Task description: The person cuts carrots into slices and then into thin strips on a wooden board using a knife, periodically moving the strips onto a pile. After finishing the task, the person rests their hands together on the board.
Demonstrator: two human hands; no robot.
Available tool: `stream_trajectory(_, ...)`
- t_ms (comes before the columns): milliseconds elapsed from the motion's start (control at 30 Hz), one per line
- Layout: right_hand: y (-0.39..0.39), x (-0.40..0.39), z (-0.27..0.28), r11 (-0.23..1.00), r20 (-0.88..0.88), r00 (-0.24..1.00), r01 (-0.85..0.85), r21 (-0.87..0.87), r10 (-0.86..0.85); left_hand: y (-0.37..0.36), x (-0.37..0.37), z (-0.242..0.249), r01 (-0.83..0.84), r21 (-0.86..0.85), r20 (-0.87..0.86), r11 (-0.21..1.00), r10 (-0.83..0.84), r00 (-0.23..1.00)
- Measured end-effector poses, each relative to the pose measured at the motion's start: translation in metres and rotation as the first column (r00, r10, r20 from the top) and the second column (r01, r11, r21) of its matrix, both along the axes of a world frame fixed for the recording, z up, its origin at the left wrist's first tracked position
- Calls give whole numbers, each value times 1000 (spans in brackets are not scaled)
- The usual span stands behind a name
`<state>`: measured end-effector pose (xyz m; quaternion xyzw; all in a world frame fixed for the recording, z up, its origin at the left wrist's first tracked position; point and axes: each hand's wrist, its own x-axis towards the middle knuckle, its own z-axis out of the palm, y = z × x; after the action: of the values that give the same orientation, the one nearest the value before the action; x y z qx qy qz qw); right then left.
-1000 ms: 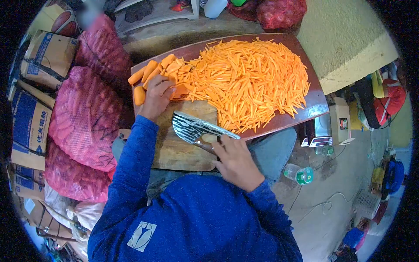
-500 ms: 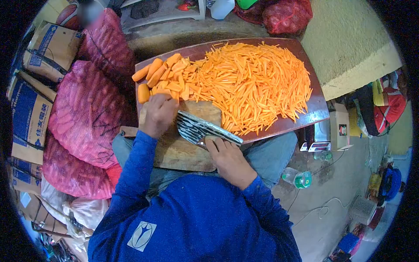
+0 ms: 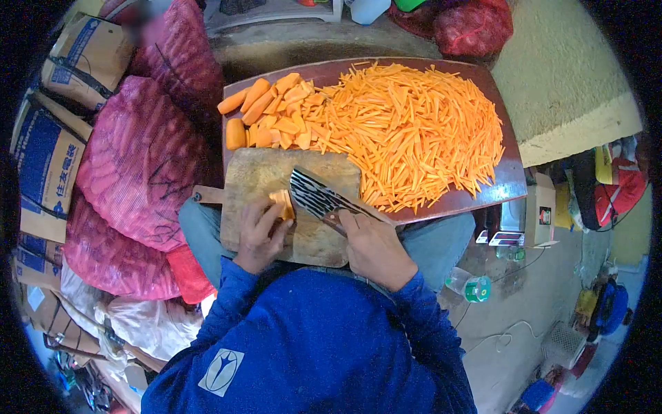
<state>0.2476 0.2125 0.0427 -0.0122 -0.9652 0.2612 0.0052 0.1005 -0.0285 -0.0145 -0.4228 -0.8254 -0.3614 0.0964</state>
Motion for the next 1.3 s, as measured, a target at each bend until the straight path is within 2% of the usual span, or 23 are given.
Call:
stream_trajectory(33,1,1,2,996,-12,1000,13,-93,-14,0,-3,1,-47,-49,32,998,48,998)
stream_trajectory(67,1,1,6,996,-9,1000,12,-90,-13,-1,-8,2,-48,-46,35,998,49,998)
stream_trajectory(133,-1,-2,13,981,85,995,59,-183,-44,-1,-21,5,27,-82,45,996,-24,999)
stream_trajectory(333,-5,-4,11,966,171,984,95,-240,-55,15,-12,-9,120,-8,29,993,-119,992)
stream_trajectory(400,-4,-4,12,947,139,988,101,-304,-61,24,-1,-10,149,-7,14,989,-149,989)
stream_trajectory(467,-3,-2,15,926,109,991,111,-361,-76,30,5,-8,112,-22,33,993,-111,993)
stream_trajectory(533,-3,-1,18,868,52,995,99,-487,-84,30,7,-1,114,0,60,994,-113,992)
stream_trajectory(600,-4,4,13,881,47,996,87,-466,-73,27,8,0,107,19,85,994,-109,990)
stream_trajectory(667,-8,8,10,890,40,997,75,-451,-63,24,9,-4,148,39,38,988,-150,988)
stream_trajectory(700,-11,9,11,869,86,994,107,-483,-75,23,9,-6,147,39,41,988,-149,988)
stream_trajectory(767,-15,9,11,847,137,987,145,-511,-86,23,10,-10,171,9,1,985,-171,985)
stream_trajectory(867,-19,9,12,841,101,991,131,-524,-92,25,9,-8,177,-44,10,983,-176,984)
stream_trajectory(933,-21,10,16,875,69,995,100,-473,-77,25,9,-7,172,-62,-1,983,-173,985)
stream_trajectory(1067,-21,12,19,865,97,995,81,-494,-38,25,7,-9,200,-112,-24,973,-204,979)
stream_trajectory(1300,-33,31,40,939,220,974,118,-323,-47,24,5,2,257,-147,14,955,-258,966)
